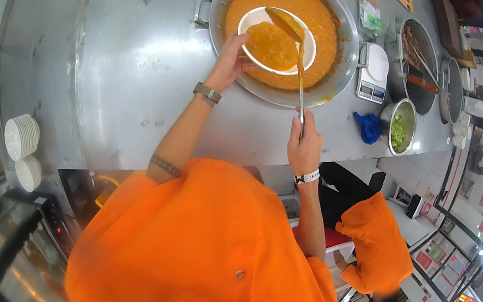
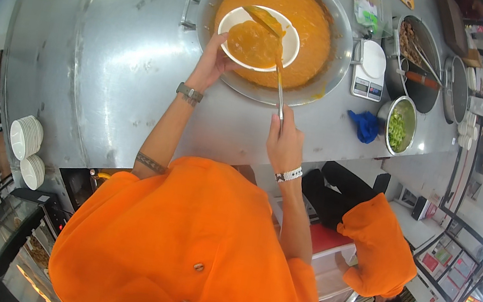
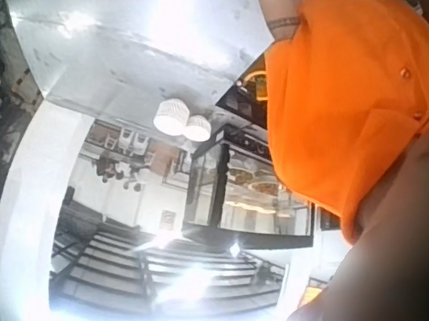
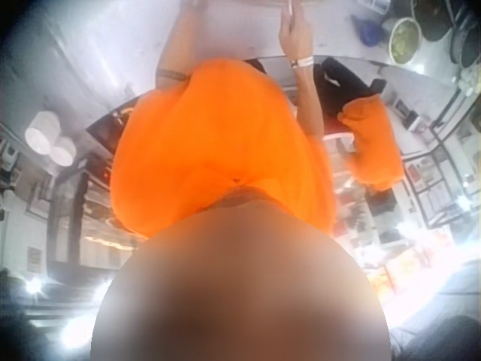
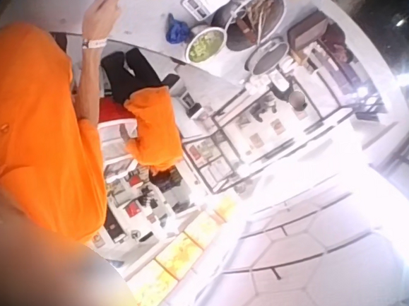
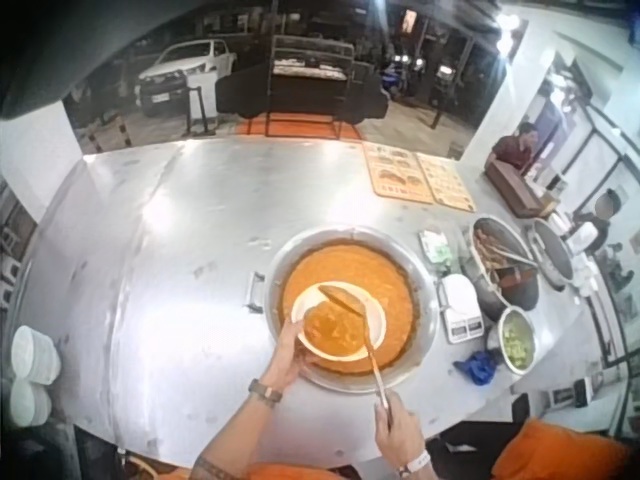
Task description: The person assembles a noodle bowl by adding cooked meat, broth, and vegetables into a bowl using tongs and a ladle. They then hand the completed bowl to a customer.
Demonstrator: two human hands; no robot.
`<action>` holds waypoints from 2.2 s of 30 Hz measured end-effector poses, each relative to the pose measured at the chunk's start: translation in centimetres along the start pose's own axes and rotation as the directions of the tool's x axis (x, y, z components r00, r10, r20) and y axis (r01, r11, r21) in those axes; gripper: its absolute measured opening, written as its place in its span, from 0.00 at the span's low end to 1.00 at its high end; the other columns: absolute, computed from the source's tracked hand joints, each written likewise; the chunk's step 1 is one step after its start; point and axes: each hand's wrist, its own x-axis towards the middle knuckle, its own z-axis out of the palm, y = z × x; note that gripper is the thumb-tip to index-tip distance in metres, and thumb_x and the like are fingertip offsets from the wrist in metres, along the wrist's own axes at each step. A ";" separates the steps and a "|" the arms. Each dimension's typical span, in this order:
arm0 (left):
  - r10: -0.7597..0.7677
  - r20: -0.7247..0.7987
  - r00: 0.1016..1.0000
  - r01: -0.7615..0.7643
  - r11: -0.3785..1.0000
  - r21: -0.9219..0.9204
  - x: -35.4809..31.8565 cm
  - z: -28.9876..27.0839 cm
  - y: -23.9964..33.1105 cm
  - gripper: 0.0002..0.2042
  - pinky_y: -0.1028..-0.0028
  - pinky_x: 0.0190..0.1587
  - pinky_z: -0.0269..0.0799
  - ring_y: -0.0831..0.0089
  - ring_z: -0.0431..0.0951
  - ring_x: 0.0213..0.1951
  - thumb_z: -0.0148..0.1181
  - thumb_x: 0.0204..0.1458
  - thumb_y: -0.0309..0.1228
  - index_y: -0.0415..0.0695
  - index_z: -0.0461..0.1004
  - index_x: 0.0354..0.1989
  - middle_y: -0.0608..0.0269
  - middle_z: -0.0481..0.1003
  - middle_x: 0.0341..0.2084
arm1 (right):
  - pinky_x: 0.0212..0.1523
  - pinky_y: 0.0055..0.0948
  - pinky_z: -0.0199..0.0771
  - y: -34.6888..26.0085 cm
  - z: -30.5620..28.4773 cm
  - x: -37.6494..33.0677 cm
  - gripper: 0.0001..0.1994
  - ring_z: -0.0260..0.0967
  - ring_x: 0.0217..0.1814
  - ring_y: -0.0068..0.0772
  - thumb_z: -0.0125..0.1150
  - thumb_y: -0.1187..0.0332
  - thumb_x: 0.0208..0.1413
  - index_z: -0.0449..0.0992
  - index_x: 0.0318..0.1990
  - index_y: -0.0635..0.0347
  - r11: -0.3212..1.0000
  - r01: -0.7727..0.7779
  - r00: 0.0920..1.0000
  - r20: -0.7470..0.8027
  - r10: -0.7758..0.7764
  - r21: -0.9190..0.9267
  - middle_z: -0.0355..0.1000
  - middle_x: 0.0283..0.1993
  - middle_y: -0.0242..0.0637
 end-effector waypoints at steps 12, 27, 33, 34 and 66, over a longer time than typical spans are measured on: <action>0.143 0.007 0.990 -0.141 0.966 0.218 -1.5 -0.4 0.5 0.31 0.69 0.50 0.78 0.70 0.73 0.56 0.59 0.58 0.37 0.50 0.55 0.70 0.58 0.68 0.57 | 0.23 0.33 0.55 0.4 2.2 -3.8 0.12 0.56 0.17 0.33 0.48 0.69 0.69 0.72 0.54 0.63 0.991 -0.086 0.994 -0.054 0.092 0.105 0.57 0.19 0.40; 0.091 0.063 0.994 -0.083 0.989 -0.120 -0.8 -1.3 -1.7 0.29 0.58 0.59 0.74 0.62 0.70 0.62 0.58 0.59 0.33 0.52 0.54 0.68 0.56 0.64 0.63 | 0.06 0.15 0.43 -3.6 -4.6 -2.2 0.21 0.43 0.08 0.11 0.41 0.53 0.74 0.65 0.62 0.60 0.207 -0.596 0.803 0.571 0.173 0.776 0.51 0.18 0.21; 0.135 0.068 0.989 -0.116 0.966 -0.231 -0.1 -2.5 -0.9 0.30 0.55 0.63 0.69 0.60 0.67 0.65 0.57 0.56 0.29 0.53 0.55 0.68 0.58 0.64 0.63 | 0.03 0.13 0.47 -1.4 -9.3 0.8 0.23 0.46 0.08 0.11 0.39 0.54 0.75 0.62 0.65 0.62 -0.020 -0.561 0.828 0.561 0.006 0.828 0.53 0.18 0.22; 0.172 0.076 0.982 -0.153 0.966 -0.206 -0.2 -2.9 -0.5 0.31 0.55 0.64 0.69 0.60 0.67 0.65 0.57 0.56 0.29 0.53 0.55 0.68 0.58 0.64 0.63 | 0.03 0.13 0.47 -0.4 -9.5 1.8 0.23 0.46 0.08 0.11 0.39 0.54 0.75 0.62 0.65 0.62 -0.023 -0.555 0.832 0.555 0.002 0.831 0.54 0.18 0.22; 0.235 -0.233 0.944 -0.264 0.959 -0.102 -7.8 -10.2 2.9 0.34 0.62 0.62 0.70 0.65 0.68 0.63 0.59 0.56 0.36 0.50 0.53 0.72 0.60 0.65 0.64 | 0.08 0.13 0.54 8.8 -0.5 8.5 0.19 0.48 0.12 0.13 0.43 0.59 0.74 0.66 0.61 0.63 -0.378 -0.724 0.614 0.789 0.028 0.577 0.56 0.21 0.25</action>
